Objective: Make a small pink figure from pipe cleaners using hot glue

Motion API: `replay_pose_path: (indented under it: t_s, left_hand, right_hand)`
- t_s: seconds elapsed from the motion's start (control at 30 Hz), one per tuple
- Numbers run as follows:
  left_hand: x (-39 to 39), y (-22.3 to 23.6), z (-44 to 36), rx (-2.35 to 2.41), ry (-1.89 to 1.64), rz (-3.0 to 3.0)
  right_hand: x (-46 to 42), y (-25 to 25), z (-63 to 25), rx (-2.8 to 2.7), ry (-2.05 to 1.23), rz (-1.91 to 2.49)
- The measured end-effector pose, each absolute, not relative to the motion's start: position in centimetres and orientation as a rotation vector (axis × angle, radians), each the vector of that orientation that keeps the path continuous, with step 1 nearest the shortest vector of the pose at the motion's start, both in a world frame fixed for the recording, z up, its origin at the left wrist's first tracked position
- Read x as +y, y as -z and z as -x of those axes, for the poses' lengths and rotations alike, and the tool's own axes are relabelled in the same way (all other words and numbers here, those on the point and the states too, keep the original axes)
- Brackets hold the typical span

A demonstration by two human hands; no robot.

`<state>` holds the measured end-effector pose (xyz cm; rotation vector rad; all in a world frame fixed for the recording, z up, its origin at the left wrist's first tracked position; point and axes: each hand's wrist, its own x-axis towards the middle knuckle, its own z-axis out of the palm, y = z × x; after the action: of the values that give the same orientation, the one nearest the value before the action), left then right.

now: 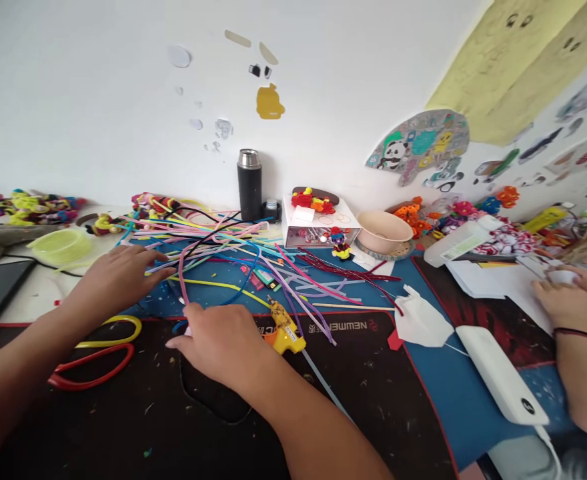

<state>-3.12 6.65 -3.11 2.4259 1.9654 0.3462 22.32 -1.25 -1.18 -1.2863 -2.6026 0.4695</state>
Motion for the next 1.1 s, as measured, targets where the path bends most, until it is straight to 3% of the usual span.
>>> replay_pose_path:
  t_s: [0.1,0.43,0.9,1.1]
  left_hand:
    - [7.1,3.1,2.8,1.979,-0.068,-2.520]
    - [7.0,1.9,1.5,2.094,0.014,-2.464]
    - [5.5,-0.3,2.7,2.180,-0.496,-2.020]
    - [4.0,-0.7,3.0,2.037,-1.007,-1.732]
  right_hand:
    - [-1.2,0.9,-22.1,-2.569,-0.464,1.270]
    - [-1.6,0.0,-21.7,-2.582,-0.481,1.190]
    - [-1.9,-0.5,-21.7,-2.443,-0.609,1.153]
    - [-1.8,-0.2,-21.8,-2.320,-0.672,1.136]
